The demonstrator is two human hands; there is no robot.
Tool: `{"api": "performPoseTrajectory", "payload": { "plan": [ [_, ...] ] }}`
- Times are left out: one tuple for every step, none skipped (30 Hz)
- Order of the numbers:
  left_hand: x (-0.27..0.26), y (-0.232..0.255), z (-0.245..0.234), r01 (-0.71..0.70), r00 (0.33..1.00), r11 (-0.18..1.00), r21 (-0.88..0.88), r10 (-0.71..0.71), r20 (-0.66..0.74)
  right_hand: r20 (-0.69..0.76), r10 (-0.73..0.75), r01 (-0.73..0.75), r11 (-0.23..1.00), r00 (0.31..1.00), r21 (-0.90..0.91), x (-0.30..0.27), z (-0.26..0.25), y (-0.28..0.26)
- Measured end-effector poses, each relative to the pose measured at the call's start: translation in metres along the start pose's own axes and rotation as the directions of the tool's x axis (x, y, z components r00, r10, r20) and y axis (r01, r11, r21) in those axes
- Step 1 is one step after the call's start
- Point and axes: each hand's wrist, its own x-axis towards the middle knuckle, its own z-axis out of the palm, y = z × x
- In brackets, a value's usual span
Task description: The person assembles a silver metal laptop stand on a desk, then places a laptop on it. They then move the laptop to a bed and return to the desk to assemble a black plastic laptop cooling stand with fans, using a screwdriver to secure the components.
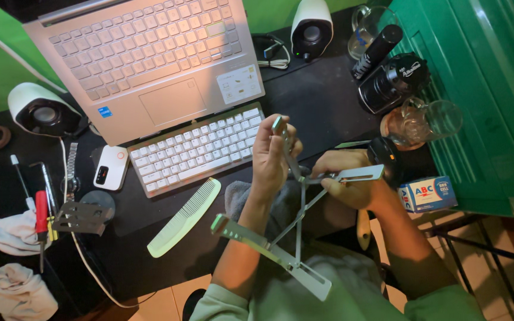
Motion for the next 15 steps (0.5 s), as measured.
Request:
{"api": "performPoseTrajectory", "payload": {
  "plan": [
    [0.000, 0.000, 0.000, -0.008, 1.000, 1.000, -0.008, 0.008, 0.011, 0.007, -0.001, 0.001, 0.999, 1.000, 0.041, 0.001, 0.000, -0.001],
    [-0.001, 0.000, -0.001, 0.000, 1.000, 1.000, 0.001, 0.000, -0.008, 0.013, -0.003, 0.001, 0.997, 1.000, 0.081, 0.002, 0.000, -0.002],
    [-0.001, 0.000, -0.001, 0.009, 1.000, 1.000, 0.009, -0.009, -0.026, 0.019, -0.003, 0.001, 0.993, 1.000, 0.121, 0.002, 0.000, -0.003],
    [-0.002, 0.000, -0.001, 0.018, 0.999, 1.000, 0.016, -0.017, -0.044, 0.022, -0.006, 0.003, 0.990, 1.000, 0.139, 0.002, 0.001, -0.005],
    [-0.001, 0.000, 0.000, 0.024, 0.999, 1.000, 0.005, -0.023, -0.045, 0.025, -0.009, 0.005, 0.988, 1.000, 0.157, 0.002, 0.002, -0.007],
    [-0.001, 0.000, 0.001, 0.029, 0.999, 1.000, -0.005, -0.030, -0.045, 0.028, -0.012, 0.007, 0.985, 1.000, 0.174, 0.002, 0.002, -0.009],
    [-0.002, 0.000, 0.002, 0.037, 0.998, 0.999, -0.017, -0.038, -0.046, 0.029, 0.001, -0.005, 0.989, 1.000, 0.150, 0.002, 0.002, -0.010],
    [-0.002, 0.001, 0.003, 0.027, 0.999, 1.000, 0.002, -0.027, -0.036, 0.030, 0.014, -0.017, 0.992, 0.999, 0.125, 0.001, 0.001, -0.011],
    [-0.003, 0.002, 0.004, 0.023, 0.999, 1.000, 0.020, -0.022, -0.026, 0.029, 0.031, -0.034, 0.994, 0.999, 0.101, 0.000, 0.000, -0.011],
    [-0.004, 0.004, 0.006, 0.018, 1.000, 0.999, 0.038, -0.017, -0.016, 0.067, 0.022, -0.026, 0.997, 0.998, 0.071, -0.002, -0.002, -0.010],
    [-0.004, 0.006, 0.009, -0.004, 1.000, 0.997, 0.082, 0.002, 0.028, 0.106, 0.010, -0.014, 0.999, 0.994, 0.039, -0.002, -0.007, -0.007],
    [-0.004, 0.010, 0.012, -0.027, 0.997, 0.992, 0.124, 0.018, 0.072, 0.145, 0.000, -0.001, 1.000, 0.990, 0.007, -0.002, -0.011, -0.004],
    [-0.004, 0.012, 0.015, -0.053, 0.993, 0.985, 0.165, 0.034, 0.115, 0.158, -0.078, 0.069, 0.996, 0.984, 0.060, -0.004, -0.016, -0.001],
    [-0.006, 0.016, 0.019, -0.037, 0.991, 0.972, 0.233, 0.005, 0.135, 0.167, -0.155, 0.137, 0.984, 0.974, 0.113, -0.006, -0.021, 0.003],
    [-0.008, 0.020, 0.023, -0.024, 0.988, 0.954, 0.300, -0.024, 0.153, 0.173, -0.233, 0.205, 0.965, 0.957, 0.165, -0.008, -0.026, 0.008]
  ]
}}
